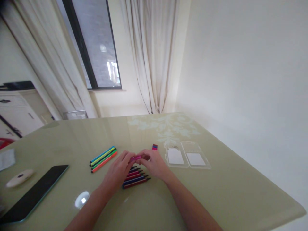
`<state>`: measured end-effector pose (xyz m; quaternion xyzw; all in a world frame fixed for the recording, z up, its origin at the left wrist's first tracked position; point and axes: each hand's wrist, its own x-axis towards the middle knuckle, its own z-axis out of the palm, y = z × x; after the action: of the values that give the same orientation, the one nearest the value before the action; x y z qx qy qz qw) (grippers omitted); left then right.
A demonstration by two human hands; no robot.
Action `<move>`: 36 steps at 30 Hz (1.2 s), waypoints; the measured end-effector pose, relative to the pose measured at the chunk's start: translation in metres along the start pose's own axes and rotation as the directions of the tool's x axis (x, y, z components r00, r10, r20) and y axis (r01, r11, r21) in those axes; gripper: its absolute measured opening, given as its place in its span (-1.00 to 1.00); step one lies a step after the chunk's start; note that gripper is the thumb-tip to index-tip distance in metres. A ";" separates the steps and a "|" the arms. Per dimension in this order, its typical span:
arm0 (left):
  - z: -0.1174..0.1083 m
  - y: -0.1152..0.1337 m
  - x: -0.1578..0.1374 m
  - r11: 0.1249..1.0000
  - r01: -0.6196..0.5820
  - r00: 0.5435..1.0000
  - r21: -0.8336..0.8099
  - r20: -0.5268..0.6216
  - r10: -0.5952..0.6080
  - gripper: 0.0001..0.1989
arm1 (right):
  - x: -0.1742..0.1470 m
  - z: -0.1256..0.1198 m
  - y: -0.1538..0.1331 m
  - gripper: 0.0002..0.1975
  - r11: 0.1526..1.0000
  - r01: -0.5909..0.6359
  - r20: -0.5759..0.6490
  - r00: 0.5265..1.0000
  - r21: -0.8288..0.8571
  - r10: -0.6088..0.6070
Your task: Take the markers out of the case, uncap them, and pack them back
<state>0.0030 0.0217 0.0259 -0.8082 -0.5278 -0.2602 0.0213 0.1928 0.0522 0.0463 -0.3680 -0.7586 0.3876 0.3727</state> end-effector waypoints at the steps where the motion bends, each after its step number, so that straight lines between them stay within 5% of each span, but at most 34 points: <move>1: 0.000 0.000 0.000 1.000 0.005 1.000 0.002 -0.009 -0.005 -0.87 | 0.001 -0.001 0.000 -0.88 1.000 0.000 -0.011 1.000 0.013 0.000; 15: -0.017 0.012 0.003 0.994 0.023 0.970 0.109 0.238 -0.049 -0.70 | 0.002 -0.008 0.007 -0.65 0.995 -0.013 0.032 0.999 0.095 0.010; 30: -0.017 0.009 0.004 0.990 0.051 0.962 0.134 0.260 -0.085 -0.66 | 0.002 -0.012 0.008 -0.58 0.999 -0.024 0.060 0.998 0.046 0.021; 36: -0.002 -0.005 0.000 0.978 0.159 0.969 0.137 0.168 -0.181 -0.59 | 0.005 -0.029 0.014 -0.66 0.998 -0.042 -0.163 0.986 -0.043 0.034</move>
<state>-0.0027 0.0233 0.0267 -0.7772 -0.6100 -0.1544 0.0006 0.2192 0.0716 0.0478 -0.4212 -0.7273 0.3459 0.4171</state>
